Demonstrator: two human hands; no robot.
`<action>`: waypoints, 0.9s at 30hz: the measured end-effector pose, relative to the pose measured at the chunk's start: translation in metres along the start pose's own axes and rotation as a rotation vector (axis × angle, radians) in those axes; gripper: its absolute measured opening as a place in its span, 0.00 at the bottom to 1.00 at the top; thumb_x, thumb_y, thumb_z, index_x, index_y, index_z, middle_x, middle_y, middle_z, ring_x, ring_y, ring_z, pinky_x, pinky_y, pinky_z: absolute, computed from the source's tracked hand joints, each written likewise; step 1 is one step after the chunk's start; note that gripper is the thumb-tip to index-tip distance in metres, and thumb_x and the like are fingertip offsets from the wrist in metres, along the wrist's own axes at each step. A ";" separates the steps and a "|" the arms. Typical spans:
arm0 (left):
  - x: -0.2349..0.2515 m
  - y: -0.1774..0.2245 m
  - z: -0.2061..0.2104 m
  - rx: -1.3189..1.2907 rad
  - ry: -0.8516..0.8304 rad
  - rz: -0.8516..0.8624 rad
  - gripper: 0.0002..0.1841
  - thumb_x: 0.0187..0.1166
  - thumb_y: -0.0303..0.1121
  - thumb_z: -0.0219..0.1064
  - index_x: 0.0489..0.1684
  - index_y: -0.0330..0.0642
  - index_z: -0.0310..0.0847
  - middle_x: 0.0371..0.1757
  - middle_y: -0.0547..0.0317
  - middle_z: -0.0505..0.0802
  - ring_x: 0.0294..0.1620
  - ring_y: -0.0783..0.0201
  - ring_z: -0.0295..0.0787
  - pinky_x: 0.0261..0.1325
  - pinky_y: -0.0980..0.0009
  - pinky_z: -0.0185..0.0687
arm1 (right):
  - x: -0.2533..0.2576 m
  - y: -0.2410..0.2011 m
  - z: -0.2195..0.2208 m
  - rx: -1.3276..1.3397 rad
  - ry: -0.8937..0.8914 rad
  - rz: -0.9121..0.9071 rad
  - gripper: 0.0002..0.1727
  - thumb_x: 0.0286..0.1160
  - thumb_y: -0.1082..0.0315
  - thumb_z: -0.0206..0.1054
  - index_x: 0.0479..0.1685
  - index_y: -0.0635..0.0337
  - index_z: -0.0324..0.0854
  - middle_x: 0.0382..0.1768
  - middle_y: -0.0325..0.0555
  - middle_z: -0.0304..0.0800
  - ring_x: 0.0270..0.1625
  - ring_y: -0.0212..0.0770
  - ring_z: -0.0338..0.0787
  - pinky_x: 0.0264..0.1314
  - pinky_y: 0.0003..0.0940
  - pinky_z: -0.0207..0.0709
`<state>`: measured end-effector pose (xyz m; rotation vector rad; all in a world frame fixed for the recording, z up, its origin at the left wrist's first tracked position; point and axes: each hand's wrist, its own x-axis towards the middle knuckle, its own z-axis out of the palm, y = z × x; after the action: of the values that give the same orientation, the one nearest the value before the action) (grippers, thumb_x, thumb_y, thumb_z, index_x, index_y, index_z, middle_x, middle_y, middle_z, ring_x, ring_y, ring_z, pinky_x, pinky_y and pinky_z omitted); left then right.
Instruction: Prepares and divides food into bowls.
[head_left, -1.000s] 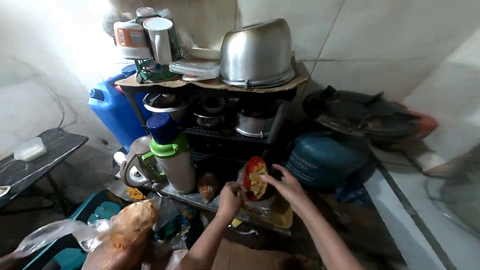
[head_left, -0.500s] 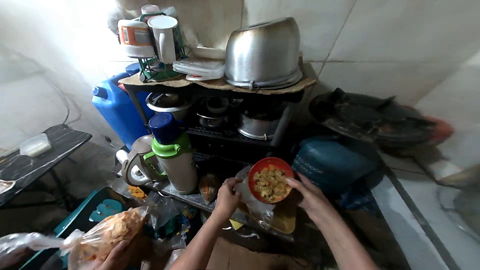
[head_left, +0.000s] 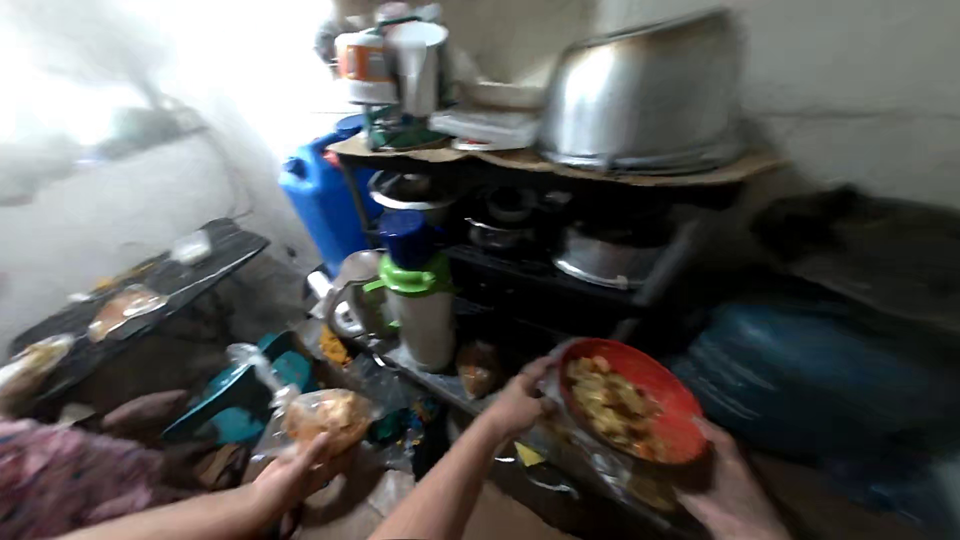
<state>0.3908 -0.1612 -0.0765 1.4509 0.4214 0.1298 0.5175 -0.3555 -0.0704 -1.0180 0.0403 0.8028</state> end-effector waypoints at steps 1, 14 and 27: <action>-0.002 0.004 0.002 0.004 -0.012 0.023 0.38 0.78 0.16 0.58 0.93 0.44 0.53 0.92 0.44 0.61 0.74 0.55 0.80 0.70 0.57 0.81 | 0.001 0.005 -0.002 0.039 -0.030 -0.020 0.21 0.92 0.53 0.36 0.55 0.47 0.75 0.38 0.32 0.93 0.42 0.26 0.93 0.43 0.30 0.91; -0.014 0.041 -0.001 -0.097 0.034 0.087 0.37 0.77 0.15 0.57 0.91 0.44 0.56 0.85 0.43 0.70 0.63 0.58 0.85 0.61 0.60 0.86 | -0.006 -0.022 0.013 -0.066 -0.043 -0.109 0.19 0.90 0.55 0.36 0.56 0.46 0.73 0.38 0.28 0.92 0.42 0.23 0.92 0.43 0.27 0.90; -0.012 0.027 0.028 0.282 0.107 0.198 0.41 0.71 0.17 0.65 0.91 0.36 0.55 0.93 0.39 0.54 0.89 0.51 0.62 0.81 0.59 0.72 | 0.005 -0.027 -0.001 -0.299 0.041 -0.238 0.21 0.72 0.60 0.62 0.57 0.66 0.78 0.42 0.44 0.91 0.44 0.35 0.93 0.45 0.35 0.91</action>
<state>0.3940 -0.1879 -0.0462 1.7684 0.3939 0.3180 0.5380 -0.3609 -0.0524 -1.2945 -0.1685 0.5798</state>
